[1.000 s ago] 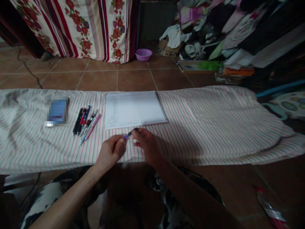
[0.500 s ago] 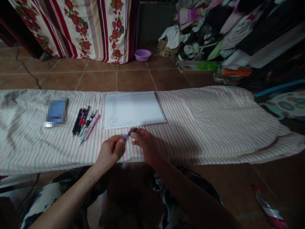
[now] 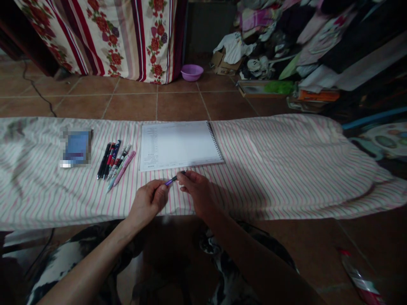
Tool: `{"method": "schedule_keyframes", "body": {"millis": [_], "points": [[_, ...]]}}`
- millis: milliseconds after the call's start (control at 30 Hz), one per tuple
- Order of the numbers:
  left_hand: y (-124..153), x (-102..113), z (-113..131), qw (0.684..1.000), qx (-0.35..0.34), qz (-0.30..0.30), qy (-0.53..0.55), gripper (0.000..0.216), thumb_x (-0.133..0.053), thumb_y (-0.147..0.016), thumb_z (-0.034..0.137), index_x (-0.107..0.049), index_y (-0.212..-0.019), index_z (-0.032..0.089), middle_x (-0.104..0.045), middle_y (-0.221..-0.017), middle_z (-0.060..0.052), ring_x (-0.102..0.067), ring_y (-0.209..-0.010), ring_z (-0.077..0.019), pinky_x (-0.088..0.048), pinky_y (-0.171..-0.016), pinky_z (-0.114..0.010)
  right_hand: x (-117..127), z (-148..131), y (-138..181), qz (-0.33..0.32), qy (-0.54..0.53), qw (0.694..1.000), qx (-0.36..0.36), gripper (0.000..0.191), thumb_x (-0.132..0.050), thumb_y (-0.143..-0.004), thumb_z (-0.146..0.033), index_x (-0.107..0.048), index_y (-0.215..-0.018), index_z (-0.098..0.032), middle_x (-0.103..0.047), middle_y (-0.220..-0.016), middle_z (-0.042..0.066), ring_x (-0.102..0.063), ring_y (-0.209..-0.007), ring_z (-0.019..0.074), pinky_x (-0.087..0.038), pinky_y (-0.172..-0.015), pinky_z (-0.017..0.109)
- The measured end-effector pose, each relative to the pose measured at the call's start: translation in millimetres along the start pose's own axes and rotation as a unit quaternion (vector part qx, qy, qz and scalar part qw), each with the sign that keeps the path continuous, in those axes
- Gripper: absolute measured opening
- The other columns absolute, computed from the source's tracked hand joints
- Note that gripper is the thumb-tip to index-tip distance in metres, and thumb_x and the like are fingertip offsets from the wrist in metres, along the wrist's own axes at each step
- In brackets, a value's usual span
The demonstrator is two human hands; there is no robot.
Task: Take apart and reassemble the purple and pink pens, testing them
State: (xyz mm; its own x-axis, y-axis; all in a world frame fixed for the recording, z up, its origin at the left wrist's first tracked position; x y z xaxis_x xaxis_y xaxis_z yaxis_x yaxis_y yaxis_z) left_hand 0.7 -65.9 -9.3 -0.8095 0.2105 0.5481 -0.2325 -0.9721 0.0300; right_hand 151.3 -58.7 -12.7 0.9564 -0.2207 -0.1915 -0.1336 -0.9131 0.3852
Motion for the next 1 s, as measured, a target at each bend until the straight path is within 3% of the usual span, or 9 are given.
{"method": "schedule_keyframes", "body": {"millis": [267, 467, 667, 867, 1000], "points": [[1, 1, 0, 1.0, -0.001, -0.002, 0.006, 0.027, -0.041, -0.086, 0.035, -0.059, -0.079, 0.016, -0.058, -0.062, 0.0, -0.053, -0.058, -0.0138, -0.041, -0.058, -0.024, -3, -6, 6, -0.019, -0.053, 0.998, -0.025, 0.023, -0.07, -0.06, -0.035, -0.066, -0.075, -0.018, -0.059, -0.071, -0.002, -0.054, -0.067, 0.0095, -0.047, -0.06, 0.021], [0, 1, 0, 1.0, -0.008, 0.008, -0.003, 0.028, -0.041, -0.087, 0.035, -0.061, -0.086, 0.015, -0.063, -0.072, -0.003, -0.057, -0.068, -0.0158, -0.043, -0.065, -0.026, -2, 0, 3, -0.028, -0.028, 0.999, -0.02, 0.026, -0.07, -0.062, -0.04, -0.059, -0.068, -0.017, -0.058, -0.067, -0.002, -0.052, -0.062, 0.0083, -0.047, -0.056, 0.021], [0, 0, -1, 1.0, -0.001, -0.003, 0.008, 0.029, -0.041, -0.087, 0.037, -0.059, -0.08, 0.016, -0.059, -0.065, -0.001, -0.053, -0.062, -0.0137, -0.041, -0.06, -0.025, -1, 3, 0, -0.015, -0.027, 0.999, -0.012, 0.023, -0.071, -0.061, -0.037, -0.062, -0.066, -0.016, -0.059, -0.064, -0.002, -0.053, -0.061, 0.0083, -0.046, -0.056, 0.02], [1, -4, -5, 0.994, 0.044, -0.024, 0.098, 0.031, -0.042, -0.086, 0.041, -0.056, -0.078, 0.015, -0.047, -0.055, 0.004, -0.041, -0.05, -0.0098, -0.034, -0.047, -0.021, -2, -2, 4, -0.008, -0.049, 0.999, -0.018, 0.021, -0.072, -0.058, -0.034, -0.066, -0.069, -0.017, -0.061, -0.067, -0.002, -0.054, -0.063, 0.0086, -0.046, -0.058, 0.02], [1, -3, -4, 0.997, 0.028, -0.018, 0.07, 0.029, -0.042, -0.086, 0.039, -0.057, -0.078, 0.016, -0.051, -0.058, 0.002, -0.045, -0.054, -0.0109, -0.037, -0.052, -0.022, -3, -3, 6, -0.024, -0.068, 0.997, -0.024, 0.02, -0.071, -0.059, -0.032, -0.066, -0.071, -0.018, -0.06, -0.066, -0.003, -0.054, -0.064, 0.0087, -0.047, -0.06, 0.022]]}}
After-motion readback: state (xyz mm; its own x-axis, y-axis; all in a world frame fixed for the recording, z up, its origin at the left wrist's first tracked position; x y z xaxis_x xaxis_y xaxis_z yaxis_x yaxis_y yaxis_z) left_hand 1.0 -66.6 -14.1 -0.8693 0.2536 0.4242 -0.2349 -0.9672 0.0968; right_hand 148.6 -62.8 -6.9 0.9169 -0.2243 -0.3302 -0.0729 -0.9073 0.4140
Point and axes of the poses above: each hand's wrist, its own y-axis away from the middle knuckle, its own x-axis out of the back of the hand, z = x × y, the point moved 1 cm from there along -y, towards the middle knuckle
